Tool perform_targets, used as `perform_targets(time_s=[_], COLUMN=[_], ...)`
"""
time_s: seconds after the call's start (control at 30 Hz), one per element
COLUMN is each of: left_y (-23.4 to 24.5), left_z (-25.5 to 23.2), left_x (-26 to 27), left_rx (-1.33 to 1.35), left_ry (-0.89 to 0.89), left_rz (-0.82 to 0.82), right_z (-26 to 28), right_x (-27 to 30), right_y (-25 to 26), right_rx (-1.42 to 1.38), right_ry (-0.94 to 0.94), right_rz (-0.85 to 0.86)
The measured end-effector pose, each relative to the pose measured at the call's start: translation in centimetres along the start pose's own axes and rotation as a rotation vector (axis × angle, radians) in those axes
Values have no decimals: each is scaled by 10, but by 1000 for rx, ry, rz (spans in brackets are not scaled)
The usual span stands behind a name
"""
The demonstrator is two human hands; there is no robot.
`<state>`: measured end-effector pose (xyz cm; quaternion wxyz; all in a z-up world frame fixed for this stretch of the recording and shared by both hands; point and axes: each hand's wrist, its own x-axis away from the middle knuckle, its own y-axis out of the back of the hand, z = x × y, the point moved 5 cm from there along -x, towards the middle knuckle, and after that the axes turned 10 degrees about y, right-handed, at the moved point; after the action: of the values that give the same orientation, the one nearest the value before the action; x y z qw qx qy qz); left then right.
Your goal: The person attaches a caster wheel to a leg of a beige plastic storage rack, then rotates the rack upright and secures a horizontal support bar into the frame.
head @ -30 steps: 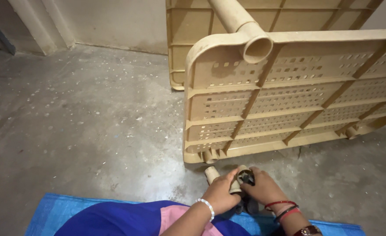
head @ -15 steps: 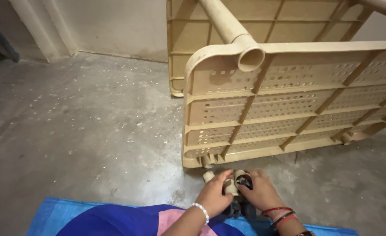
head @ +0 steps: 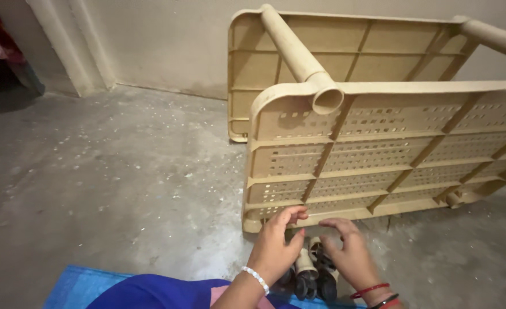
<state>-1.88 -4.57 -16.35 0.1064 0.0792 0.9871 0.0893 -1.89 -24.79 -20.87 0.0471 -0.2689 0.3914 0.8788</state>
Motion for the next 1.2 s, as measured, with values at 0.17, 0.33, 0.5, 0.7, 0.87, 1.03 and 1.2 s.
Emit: perform_targets(time_s=[0.17, 0.33, 0.5, 0.7, 0.87, 1.03, 1.2], left_y=[19, 35, 52, 71, 72, 68, 75], left_z=[-51, -106, -158, -205, -222, -225, -213], left_x=[-6, -16, -19, -15, -24, -55, -81], left_rx=[-83, -220, -292, -370, -477, -563, -592], left_ry=[-126, -234, -401, -664, -691, -631, -453], left_rz=[-32, -96, -181, -392, -485, -504, -473], right_z=[12, 50, 98, 144, 159, 150, 128], right_x=[-23, -64, -99, -128, -143, -164, -183], right_y=[26, 73, 123, 168, 190, 196, 189], right_rx=[-29, -78, -107, -32, 94, 292, 352], right_ry=[-180, -3, 123, 215, 287, 342, 329], right_rz=[-62, -197, -274, -351, -369, -284, -140])
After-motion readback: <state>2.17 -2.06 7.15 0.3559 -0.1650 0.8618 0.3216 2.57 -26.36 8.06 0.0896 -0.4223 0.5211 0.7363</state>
